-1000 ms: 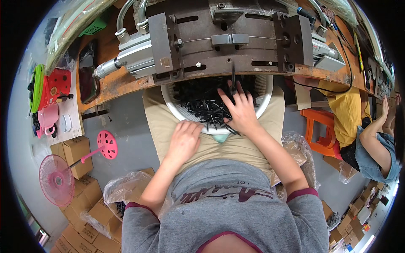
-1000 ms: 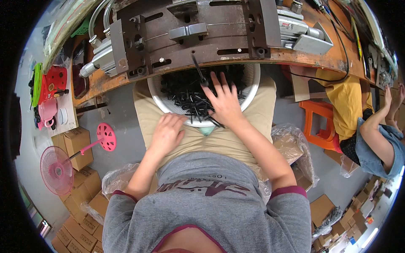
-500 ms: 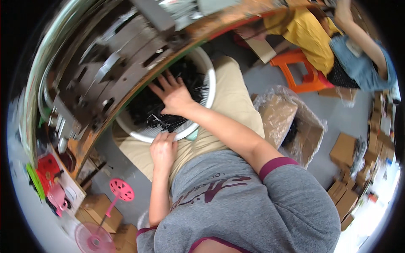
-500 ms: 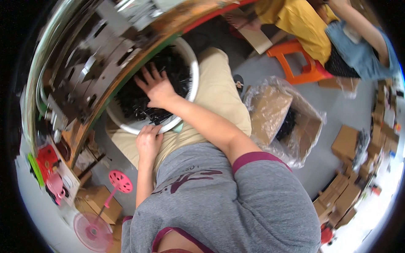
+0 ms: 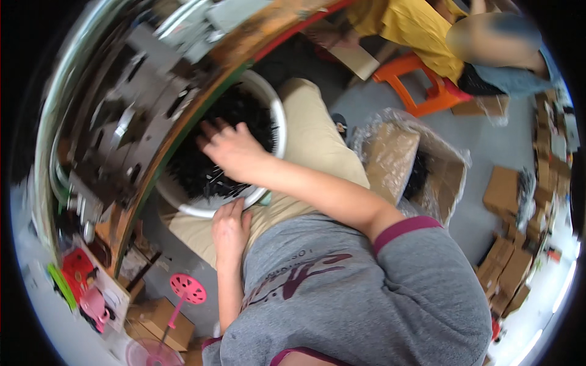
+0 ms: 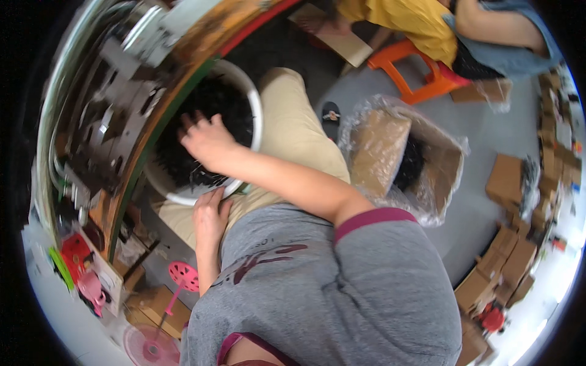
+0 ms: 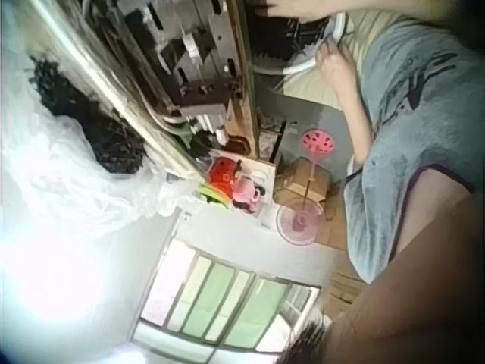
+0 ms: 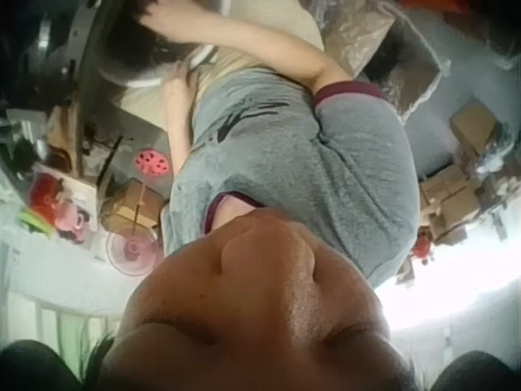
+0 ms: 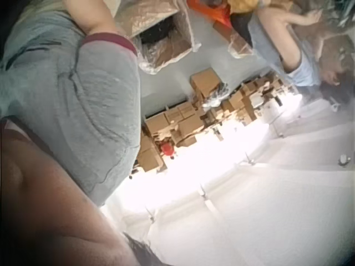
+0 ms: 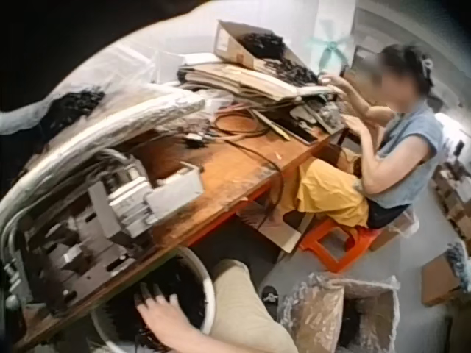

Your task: Assembling electronic cable components using a manual press or jig.

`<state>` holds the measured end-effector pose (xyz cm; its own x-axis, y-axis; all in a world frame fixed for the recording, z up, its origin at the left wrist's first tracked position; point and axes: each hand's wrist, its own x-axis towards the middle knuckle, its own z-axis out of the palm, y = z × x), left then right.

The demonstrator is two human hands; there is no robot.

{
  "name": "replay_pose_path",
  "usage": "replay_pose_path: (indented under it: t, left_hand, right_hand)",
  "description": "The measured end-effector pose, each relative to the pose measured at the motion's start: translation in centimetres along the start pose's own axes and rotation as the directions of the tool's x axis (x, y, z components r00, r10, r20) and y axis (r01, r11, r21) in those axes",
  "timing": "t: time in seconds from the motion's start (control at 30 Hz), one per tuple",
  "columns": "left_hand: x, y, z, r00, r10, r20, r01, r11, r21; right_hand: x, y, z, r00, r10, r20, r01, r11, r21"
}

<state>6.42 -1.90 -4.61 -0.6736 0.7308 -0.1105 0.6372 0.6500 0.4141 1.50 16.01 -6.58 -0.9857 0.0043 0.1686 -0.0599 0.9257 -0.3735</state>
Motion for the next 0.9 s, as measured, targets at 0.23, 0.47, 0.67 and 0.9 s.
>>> replay_pose_path:
  t: [0.23,0.47,0.67,0.9]
  left_hand:
    - [-1.3,1.3,-2.3,0.995,0.018,-0.099,-0.033,0.989,-0.143]
    - [-1.0,0.7,-8.3,0.892,0.058,-0.448,-0.114,0.988,-0.101]
    - [-1.1,-0.4,-18.3,0.619,0.182,-0.764,-0.150,0.982,0.113]
    - [0.1,0.5,-23.1,0.449,0.181,-0.875,-0.251,0.965,0.071]
  right_hand:
    - [-3.7,4.4,-5.9,0.978,0.062,-0.199,0.021,0.921,0.389]
    - [-1.1,2.6,-12.8,0.910,0.105,-0.400,0.112,0.868,0.484]
    - [6.5,-2.4,-20.4,0.729,-0.343,-0.592,0.581,0.767,0.271]
    - [21.6,-5.2,-25.2,0.765,-0.451,-0.460,0.559,0.819,0.126]
